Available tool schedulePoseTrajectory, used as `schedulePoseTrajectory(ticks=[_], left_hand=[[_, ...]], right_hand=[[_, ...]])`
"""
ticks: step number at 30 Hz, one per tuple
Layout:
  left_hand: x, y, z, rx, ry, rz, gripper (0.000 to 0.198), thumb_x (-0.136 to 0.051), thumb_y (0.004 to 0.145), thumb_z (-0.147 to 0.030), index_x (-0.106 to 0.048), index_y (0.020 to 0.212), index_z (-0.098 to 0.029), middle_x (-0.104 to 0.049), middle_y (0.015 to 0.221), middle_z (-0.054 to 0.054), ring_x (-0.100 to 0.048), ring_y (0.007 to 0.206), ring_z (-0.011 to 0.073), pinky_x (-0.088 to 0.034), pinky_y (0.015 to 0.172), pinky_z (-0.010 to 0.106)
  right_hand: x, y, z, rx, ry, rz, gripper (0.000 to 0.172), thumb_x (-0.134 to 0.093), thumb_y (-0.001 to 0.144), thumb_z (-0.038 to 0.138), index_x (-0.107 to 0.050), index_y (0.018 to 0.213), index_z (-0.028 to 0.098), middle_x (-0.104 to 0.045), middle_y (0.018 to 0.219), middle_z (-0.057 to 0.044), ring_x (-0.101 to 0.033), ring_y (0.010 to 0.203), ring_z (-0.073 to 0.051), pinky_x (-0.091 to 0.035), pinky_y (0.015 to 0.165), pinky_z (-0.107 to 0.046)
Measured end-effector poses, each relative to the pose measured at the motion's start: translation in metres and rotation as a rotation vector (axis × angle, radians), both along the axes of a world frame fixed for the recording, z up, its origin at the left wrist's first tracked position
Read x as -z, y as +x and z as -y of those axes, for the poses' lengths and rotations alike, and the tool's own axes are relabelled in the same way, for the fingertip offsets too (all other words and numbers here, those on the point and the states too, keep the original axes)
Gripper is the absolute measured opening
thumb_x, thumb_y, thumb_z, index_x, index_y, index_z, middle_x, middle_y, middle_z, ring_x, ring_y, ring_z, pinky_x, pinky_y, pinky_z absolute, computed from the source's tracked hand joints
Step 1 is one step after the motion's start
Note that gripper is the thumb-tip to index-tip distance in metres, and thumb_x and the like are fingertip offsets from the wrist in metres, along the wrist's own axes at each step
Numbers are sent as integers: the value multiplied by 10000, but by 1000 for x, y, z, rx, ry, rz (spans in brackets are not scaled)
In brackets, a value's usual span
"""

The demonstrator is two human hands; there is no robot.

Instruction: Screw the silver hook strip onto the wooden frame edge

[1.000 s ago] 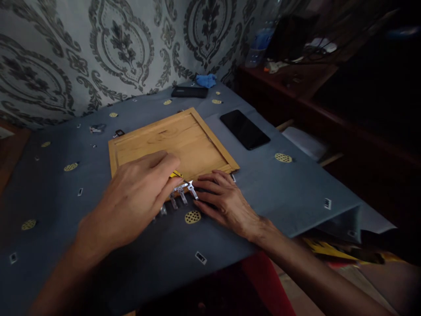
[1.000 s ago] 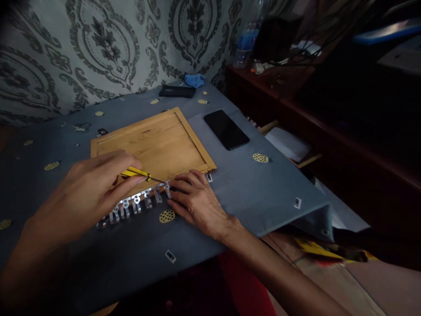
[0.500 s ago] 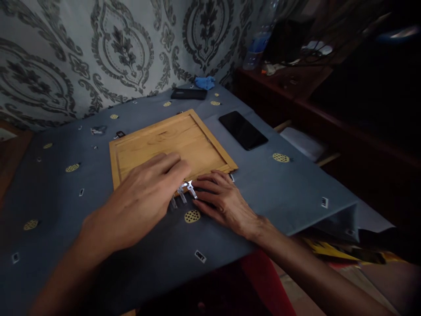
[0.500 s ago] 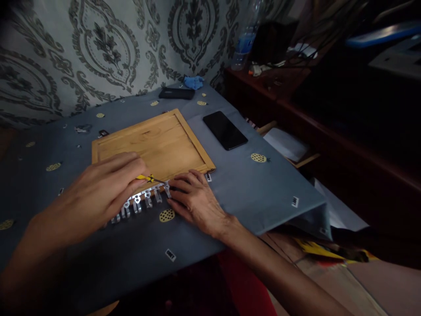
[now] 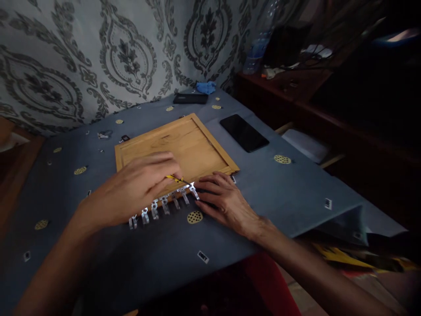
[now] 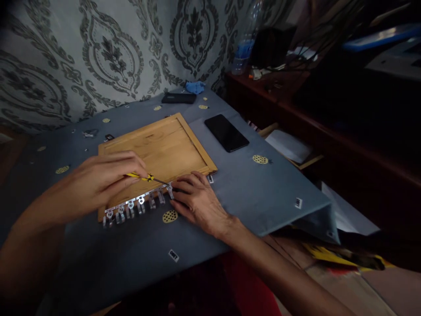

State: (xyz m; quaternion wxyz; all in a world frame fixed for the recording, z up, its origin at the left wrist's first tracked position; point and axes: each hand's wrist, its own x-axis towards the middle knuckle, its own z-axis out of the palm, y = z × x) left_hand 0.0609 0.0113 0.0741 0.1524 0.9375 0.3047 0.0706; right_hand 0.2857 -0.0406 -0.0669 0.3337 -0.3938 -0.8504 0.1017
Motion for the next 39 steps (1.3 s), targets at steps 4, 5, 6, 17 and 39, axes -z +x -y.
schedulePoseTrajectory(ticks=[4, 5, 6, 17, 39], left_hand=[[6, -14, -4, -127, 8, 93, 218, -446, 987, -278, -646, 940, -206, -712, 984, 41, -657, 903, 181, -456, 735, 296], [9, -17, -5, -172, 12, 116, 207, -468, 979, -296, -653, 947, -210, -720, 977, 39, -661, 901, 183, -457, 750, 303], [13, -20, -6, -224, 14, 140, 191, -493, 969, -310, -658, 958, -214, -725, 977, 36, -662, 905, 184, -456, 768, 310], [78, -52, -24, -402, -47, 203, 77, -583, 932, -262, -594, 962, -192, -705, 956, 31, -661, 897, 171, -502, 780, 292], [138, -175, -90, -956, 222, 299, 344, -604, 968, -373, -593, 1245, -171, -621, 1247, 102, -641, 1063, 225, -566, 908, 442]], right_hand=[[-1, 0, -1, -3, 1, 0, 195, -574, 989, 273, -768, 968, 268, -751, 1146, -19, -630, 1133, -231, -438, 1008, -464], [-1, 0, -1, -4, 1, 1, 198, -573, 988, 274, -770, 967, 275, -750, 1148, -16, -630, 1131, -231, -438, 1008, -467], [-1, 0, -1, -3, 2, 3, 202, -570, 990, 276, -771, 966, 279, -749, 1149, -13, -631, 1131, -231, -439, 1009, -469], [5, 0, -4, 7, 154, -12, 200, -556, 993, 245, -754, 963, 252, -767, 1088, -33, -669, 1052, -263, -502, 916, -491], [16, 6, -9, -41, 150, 13, 205, -564, 983, 362, -749, 998, 274, -750, 1133, -36, -672, 1075, -302, -498, 938, -546]])
